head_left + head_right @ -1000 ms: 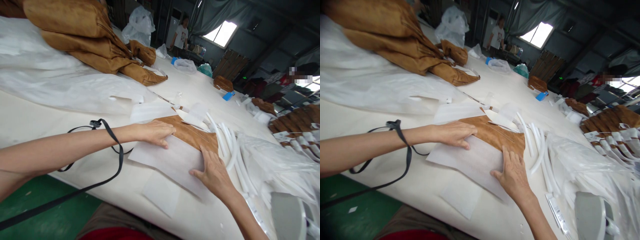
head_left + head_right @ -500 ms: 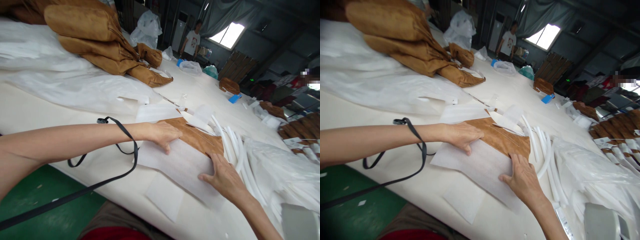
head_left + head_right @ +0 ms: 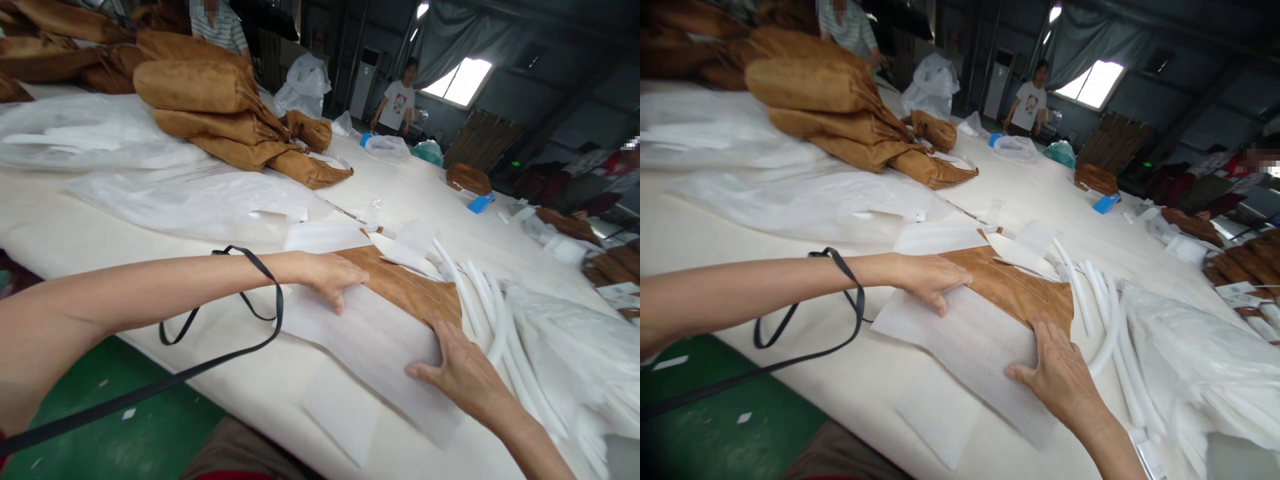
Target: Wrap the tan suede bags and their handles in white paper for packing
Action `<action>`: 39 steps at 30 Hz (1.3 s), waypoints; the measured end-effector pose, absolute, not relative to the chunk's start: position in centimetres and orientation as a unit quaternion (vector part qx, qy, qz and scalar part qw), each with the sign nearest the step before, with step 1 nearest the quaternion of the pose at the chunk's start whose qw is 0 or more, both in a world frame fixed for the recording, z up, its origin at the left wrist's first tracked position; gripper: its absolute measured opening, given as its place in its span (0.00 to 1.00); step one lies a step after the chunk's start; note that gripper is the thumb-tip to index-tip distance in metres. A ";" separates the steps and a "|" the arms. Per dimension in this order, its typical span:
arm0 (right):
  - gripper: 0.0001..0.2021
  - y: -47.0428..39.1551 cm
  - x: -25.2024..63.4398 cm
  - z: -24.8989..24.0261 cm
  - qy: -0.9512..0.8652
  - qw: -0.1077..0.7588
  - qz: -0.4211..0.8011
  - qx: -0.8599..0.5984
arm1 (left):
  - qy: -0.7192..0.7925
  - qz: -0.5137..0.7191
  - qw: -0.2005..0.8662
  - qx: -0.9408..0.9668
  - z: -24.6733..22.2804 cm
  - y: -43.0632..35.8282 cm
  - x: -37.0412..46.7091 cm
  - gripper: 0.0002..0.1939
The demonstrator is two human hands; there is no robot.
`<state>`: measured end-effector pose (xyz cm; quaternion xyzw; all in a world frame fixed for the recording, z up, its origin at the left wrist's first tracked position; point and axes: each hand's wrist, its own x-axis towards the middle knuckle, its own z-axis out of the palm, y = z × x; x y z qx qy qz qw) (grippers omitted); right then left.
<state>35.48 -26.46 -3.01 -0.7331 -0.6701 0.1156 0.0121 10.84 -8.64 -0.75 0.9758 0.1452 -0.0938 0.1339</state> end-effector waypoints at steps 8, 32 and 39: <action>0.12 -27.1 35.6 -5.7 -0.706 0.050 -0.062 -0.704 | 0.102 0.010 0.042 0.994 -2.9 -9.4 9.9 0.14; 0.13 -31.3 37.5 -9.2 -0.778 0.238 0.008 -0.581 | 0.133 0.266 0.015 0.955 -8.6 -11.2 5.6 0.19; 0.13 -31.6 38.9 -9.6 -0.801 0.209 -0.115 -0.549 | 0.108 0.272 0.011 0.956 -10.3 -10.9 5.2 0.17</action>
